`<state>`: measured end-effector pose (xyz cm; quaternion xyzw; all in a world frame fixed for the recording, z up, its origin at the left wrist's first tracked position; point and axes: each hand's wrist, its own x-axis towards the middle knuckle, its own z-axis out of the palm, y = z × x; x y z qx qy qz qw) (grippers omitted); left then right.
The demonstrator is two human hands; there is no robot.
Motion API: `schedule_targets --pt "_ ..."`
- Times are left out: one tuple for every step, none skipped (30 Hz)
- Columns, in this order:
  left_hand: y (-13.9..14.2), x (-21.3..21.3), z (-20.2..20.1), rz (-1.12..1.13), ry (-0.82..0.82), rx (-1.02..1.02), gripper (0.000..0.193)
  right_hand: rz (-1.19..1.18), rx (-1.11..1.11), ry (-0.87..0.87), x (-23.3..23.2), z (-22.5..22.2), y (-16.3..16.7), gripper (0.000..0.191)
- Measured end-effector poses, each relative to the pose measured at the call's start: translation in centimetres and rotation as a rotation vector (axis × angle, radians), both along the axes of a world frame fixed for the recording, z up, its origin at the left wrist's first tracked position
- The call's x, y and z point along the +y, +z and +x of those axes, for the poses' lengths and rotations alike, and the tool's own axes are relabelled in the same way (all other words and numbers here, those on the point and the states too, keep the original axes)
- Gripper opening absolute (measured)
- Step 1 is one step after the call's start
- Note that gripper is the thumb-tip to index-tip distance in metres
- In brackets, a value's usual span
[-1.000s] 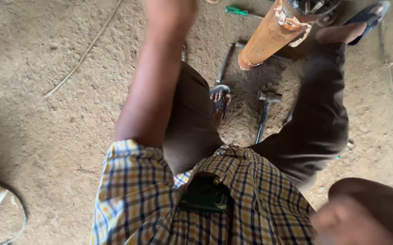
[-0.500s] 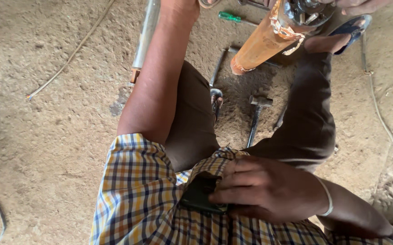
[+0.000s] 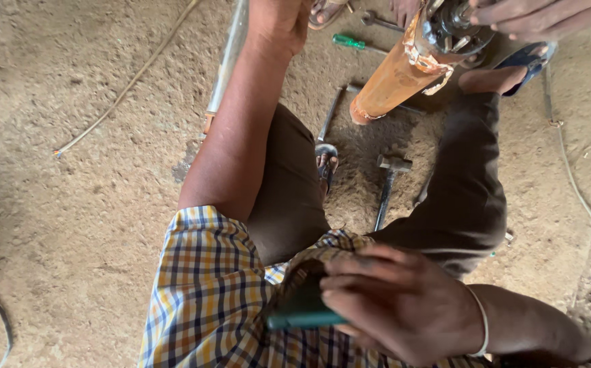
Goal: The person sits on the ground holding a hammer and repeatedly strikes a metal rod fitted into a submersible pump assembly that another person steadies. He repositions the rod and continues hammering, then sets the hammer down and picks up a phone at the end.
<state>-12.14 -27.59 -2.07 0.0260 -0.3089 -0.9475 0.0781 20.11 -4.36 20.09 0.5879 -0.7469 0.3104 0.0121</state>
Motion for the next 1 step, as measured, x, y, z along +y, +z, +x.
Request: schedule_targets --pt "0.24 -0.55 0.88 -0.003 0.003 0.003 0.028 -0.112 -0.270 -0.075 0.68 0.56 -1.00 0.037"
